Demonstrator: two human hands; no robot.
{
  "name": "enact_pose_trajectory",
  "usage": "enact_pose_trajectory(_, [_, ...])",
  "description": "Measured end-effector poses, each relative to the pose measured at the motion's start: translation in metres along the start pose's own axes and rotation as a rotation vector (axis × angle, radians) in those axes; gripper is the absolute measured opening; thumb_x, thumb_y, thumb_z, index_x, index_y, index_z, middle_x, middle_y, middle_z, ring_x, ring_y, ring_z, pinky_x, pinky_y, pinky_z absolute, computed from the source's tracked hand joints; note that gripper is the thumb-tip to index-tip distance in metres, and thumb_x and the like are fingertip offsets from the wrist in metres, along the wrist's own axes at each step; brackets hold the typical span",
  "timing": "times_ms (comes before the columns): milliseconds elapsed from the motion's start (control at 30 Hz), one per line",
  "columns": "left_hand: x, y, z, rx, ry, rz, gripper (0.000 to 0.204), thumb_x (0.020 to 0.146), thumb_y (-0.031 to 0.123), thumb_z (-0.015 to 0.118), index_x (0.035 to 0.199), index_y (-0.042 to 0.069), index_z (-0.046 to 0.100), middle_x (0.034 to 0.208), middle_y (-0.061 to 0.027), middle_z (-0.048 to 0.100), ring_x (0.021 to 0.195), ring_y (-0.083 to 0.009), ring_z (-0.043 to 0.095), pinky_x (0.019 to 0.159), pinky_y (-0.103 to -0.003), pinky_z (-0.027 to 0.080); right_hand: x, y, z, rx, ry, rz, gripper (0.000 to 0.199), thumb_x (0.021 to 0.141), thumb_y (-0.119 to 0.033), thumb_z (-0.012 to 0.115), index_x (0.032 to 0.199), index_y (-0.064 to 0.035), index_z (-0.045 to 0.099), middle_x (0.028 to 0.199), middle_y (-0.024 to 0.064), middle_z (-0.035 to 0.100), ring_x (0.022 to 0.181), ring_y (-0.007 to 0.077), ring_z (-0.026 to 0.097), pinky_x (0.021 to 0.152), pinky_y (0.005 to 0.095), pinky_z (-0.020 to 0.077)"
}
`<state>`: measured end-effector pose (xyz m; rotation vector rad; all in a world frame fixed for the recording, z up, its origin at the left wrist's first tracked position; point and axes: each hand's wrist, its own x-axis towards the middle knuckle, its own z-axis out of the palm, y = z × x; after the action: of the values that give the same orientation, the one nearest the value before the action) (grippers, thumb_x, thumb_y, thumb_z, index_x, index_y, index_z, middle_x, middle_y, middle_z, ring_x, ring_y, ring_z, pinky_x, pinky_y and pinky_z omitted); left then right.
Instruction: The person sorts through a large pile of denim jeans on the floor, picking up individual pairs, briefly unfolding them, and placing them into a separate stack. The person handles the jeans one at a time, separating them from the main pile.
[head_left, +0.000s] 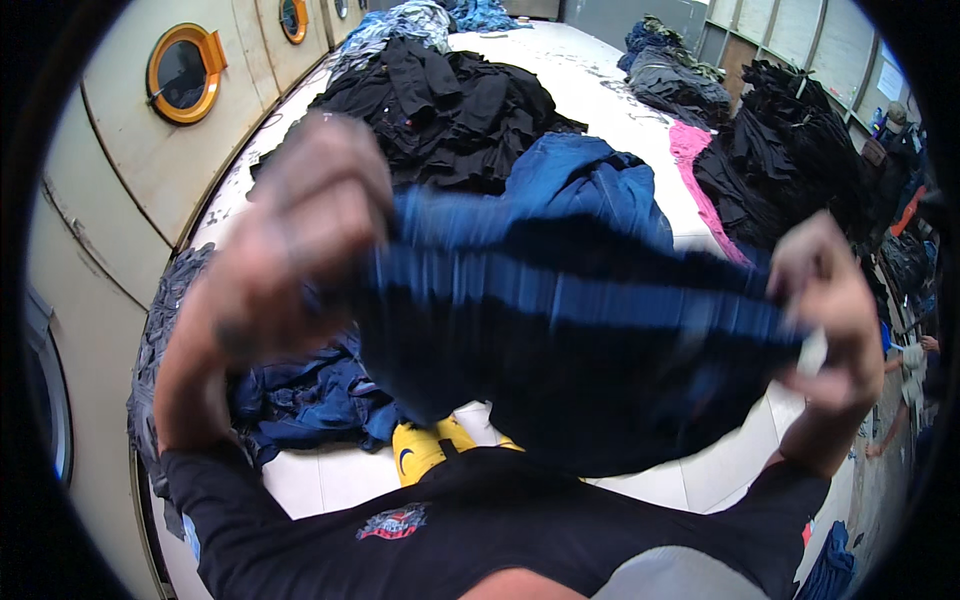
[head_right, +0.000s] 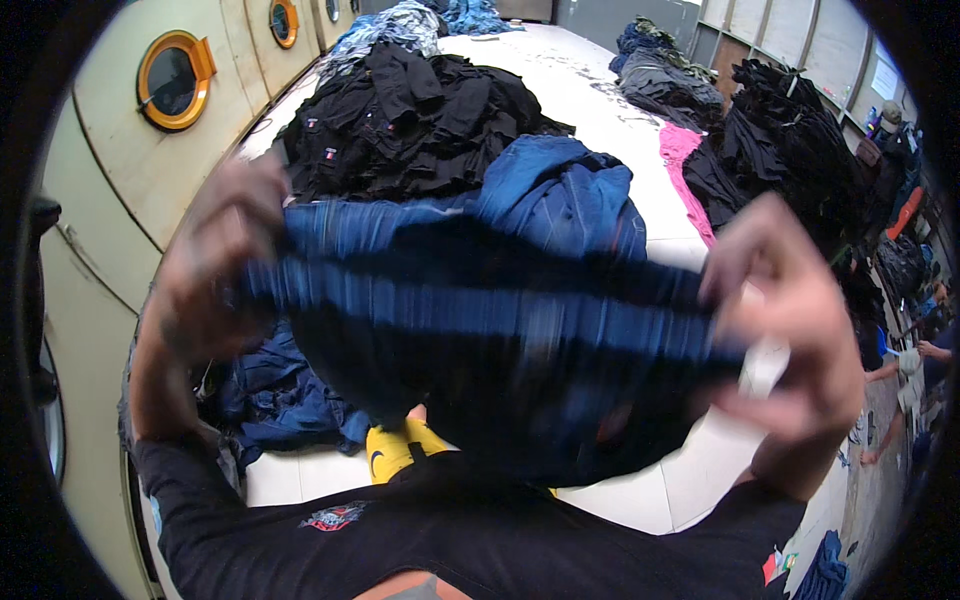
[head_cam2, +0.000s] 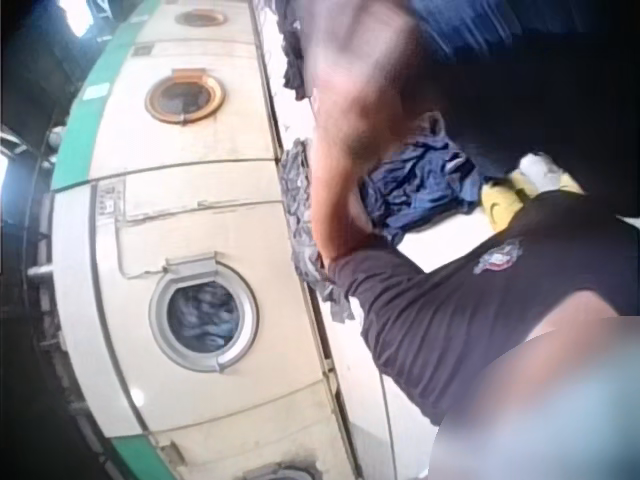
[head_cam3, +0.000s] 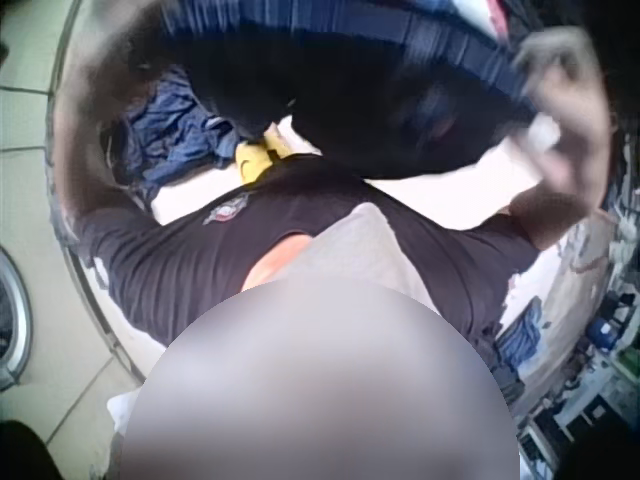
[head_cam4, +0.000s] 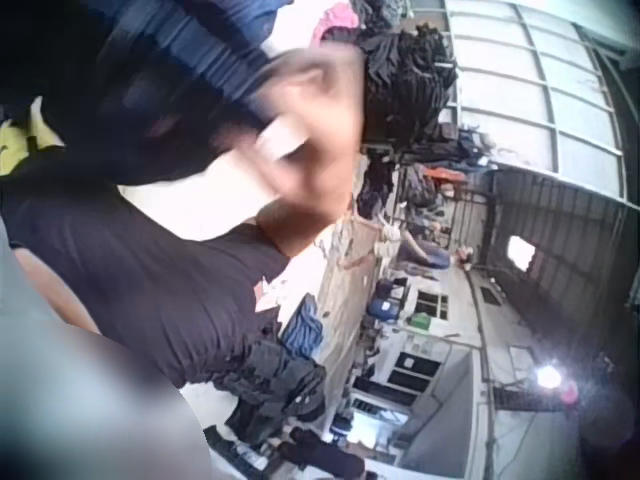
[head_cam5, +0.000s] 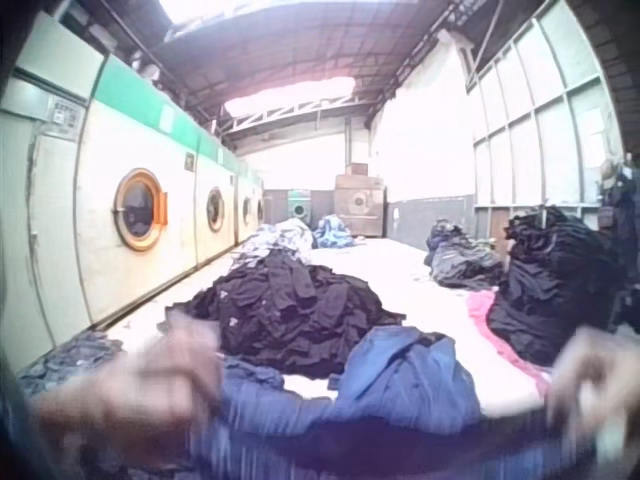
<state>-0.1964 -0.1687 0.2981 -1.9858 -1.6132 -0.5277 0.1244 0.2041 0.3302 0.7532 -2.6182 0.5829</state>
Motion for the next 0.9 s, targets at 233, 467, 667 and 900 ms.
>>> enact_pose_trajectory(233, [0.243, -0.189, 0.119, 0.237, 0.517, -0.199, 0.085, 0.085, 0.006, 0.070, 0.163, 0.011, 0.037, 0.144, -0.0281, 0.054, 0.132, -0.0474, 0.057, 0.109, -0.053, 0.051, 0.099, 0.259, -0.117, -0.751, 0.719, 0.539, 0.055, 0.093, -0.018, 0.071, 0.141, 0.0054, 0.057, 0.138, 0.0324, 0.059, 0.130, 0.0458, 0.059, 0.111, 0.0488, 0.0500])
enact_pose_trajectory(467, [0.164, -0.152, 0.340, -0.112, -0.153, -0.679, 0.088, 0.095, 0.077, 0.061, 0.168, 0.035, 0.038, 0.180, -0.0164, 0.021, 0.161, -0.0567, 0.020, 0.118, -0.086, 0.017, 0.050, 0.354, 0.086, -0.938, -0.412, 0.605, 0.050, 0.116, -0.038, 0.045, 0.154, -0.0101, 0.060, 0.167, 0.0171, 0.048, 0.159, 0.0352, 0.038, 0.129, 0.0619, 0.0283])
enact_pose_trajectory(667, [-0.078, 0.034, 0.437, -0.178, -0.093, -0.508, 0.087, 0.095, 0.055, 0.073, 0.169, 0.026, 0.039, 0.178, -0.0147, 0.028, 0.165, -0.0462, 0.017, 0.123, -0.079, 0.015, -0.070, 0.246, 0.251, -0.402, 0.350, 0.763, 0.055, 0.103, -0.022, 0.070, 0.156, -0.0140, 0.058, 0.164, 0.0265, 0.048, 0.155, 0.0468, 0.041, 0.128, 0.0545, 0.0302])
enact_pose_trajectory(900, [-0.340, 0.069, 0.415, 0.252, -0.135, -1.448, 0.107, 0.088, 0.059, 0.080, 0.172, 0.018, 0.027, 0.179, -0.0152, 0.024, 0.165, -0.0447, 0.017, 0.126, -0.075, 0.017, -0.101, 0.093, 0.321, -0.209, 0.952, 0.758, 0.025, 0.106, -0.007, 0.060, 0.125, 0.0059, 0.069, 0.126, 0.0235, 0.071, 0.113, 0.0314, 0.070, 0.099, 0.0396, 0.0535])
